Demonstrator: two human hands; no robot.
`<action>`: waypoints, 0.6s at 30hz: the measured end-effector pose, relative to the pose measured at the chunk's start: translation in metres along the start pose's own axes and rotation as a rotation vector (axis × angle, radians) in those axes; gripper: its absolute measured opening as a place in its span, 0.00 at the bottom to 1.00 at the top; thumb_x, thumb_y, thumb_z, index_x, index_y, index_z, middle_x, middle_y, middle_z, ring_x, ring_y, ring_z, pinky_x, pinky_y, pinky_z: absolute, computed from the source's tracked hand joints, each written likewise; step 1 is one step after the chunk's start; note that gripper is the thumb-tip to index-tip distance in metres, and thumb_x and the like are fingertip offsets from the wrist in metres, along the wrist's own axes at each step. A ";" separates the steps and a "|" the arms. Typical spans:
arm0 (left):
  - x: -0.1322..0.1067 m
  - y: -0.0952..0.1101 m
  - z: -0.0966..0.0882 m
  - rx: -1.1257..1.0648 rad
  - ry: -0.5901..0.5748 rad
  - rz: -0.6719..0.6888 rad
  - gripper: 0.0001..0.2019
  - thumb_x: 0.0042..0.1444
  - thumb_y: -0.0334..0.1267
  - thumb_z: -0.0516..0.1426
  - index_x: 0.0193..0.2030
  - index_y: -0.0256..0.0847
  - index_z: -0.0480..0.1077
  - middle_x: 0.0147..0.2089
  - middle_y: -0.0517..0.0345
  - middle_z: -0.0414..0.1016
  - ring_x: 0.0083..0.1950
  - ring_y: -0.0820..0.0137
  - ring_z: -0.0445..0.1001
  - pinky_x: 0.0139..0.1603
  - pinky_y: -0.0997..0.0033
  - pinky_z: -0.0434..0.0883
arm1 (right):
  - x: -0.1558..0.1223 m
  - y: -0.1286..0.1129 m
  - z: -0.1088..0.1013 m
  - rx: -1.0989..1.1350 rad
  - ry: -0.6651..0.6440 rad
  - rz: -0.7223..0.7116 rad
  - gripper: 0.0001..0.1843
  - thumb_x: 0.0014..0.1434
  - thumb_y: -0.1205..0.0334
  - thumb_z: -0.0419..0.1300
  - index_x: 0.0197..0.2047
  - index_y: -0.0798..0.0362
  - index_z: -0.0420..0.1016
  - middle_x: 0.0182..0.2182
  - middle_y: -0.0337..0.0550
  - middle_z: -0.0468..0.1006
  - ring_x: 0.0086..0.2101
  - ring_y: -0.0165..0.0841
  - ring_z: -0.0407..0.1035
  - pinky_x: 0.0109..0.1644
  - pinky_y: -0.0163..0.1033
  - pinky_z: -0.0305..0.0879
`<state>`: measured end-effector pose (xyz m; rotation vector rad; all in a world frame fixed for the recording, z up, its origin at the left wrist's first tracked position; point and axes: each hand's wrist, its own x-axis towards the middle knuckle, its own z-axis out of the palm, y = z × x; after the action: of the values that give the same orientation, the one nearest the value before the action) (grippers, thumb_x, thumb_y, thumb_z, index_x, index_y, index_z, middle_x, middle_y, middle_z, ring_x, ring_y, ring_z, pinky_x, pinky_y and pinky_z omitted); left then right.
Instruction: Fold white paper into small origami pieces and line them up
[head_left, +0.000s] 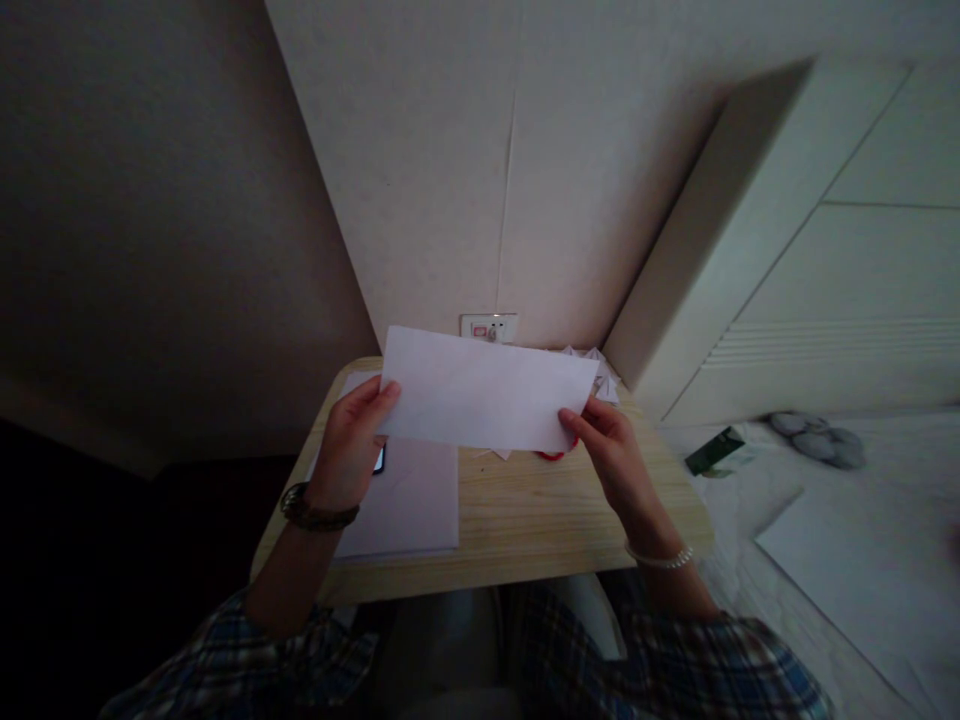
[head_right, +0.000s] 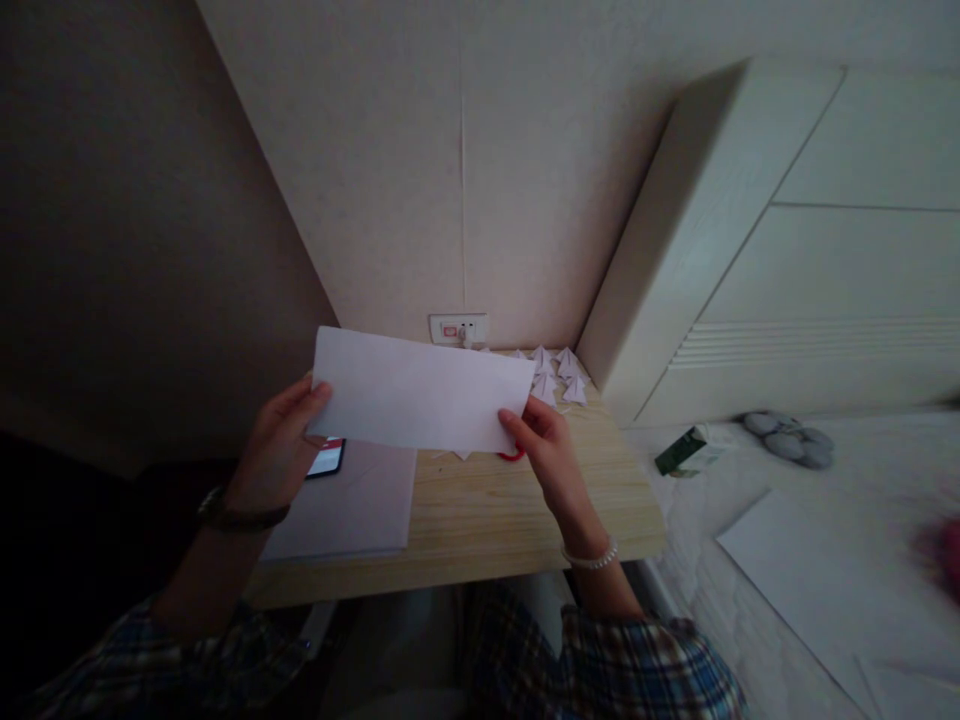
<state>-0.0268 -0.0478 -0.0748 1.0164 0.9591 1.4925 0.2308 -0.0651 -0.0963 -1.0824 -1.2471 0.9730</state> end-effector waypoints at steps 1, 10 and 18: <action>0.000 -0.001 0.001 -0.017 -0.008 -0.001 0.10 0.45 0.42 0.64 0.33 0.40 0.75 0.31 0.61 0.79 0.36 0.65 0.78 0.30 0.73 0.73 | 0.000 0.000 -0.002 0.003 0.006 -0.003 0.08 0.53 0.56 0.62 0.33 0.52 0.76 0.26 0.37 0.75 0.26 0.31 0.63 0.28 0.35 0.59; -0.001 -0.004 -0.008 -0.105 -0.296 -0.227 0.22 0.56 0.53 0.55 0.19 0.38 0.72 0.42 0.48 0.82 0.52 0.60 0.76 0.53 0.63 0.70 | 0.007 0.004 -0.014 0.035 -0.060 -0.167 0.03 0.54 0.61 0.62 0.33 0.48 0.77 0.34 0.39 0.77 0.37 0.35 0.70 0.41 0.40 0.66; -0.002 -0.025 0.012 0.036 -0.615 -0.444 0.19 0.53 0.43 0.61 0.50 0.36 0.74 0.52 0.42 0.77 0.56 0.57 0.72 0.58 0.56 0.64 | 0.004 -0.007 -0.016 -0.041 -0.323 -0.275 0.03 0.54 0.60 0.62 0.29 0.47 0.75 0.44 0.41 0.72 0.46 0.38 0.67 0.45 0.42 0.66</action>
<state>-0.0072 -0.0458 -0.0949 1.1081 0.6998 0.7287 0.2473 -0.0643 -0.0891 -0.7763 -1.6371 0.9353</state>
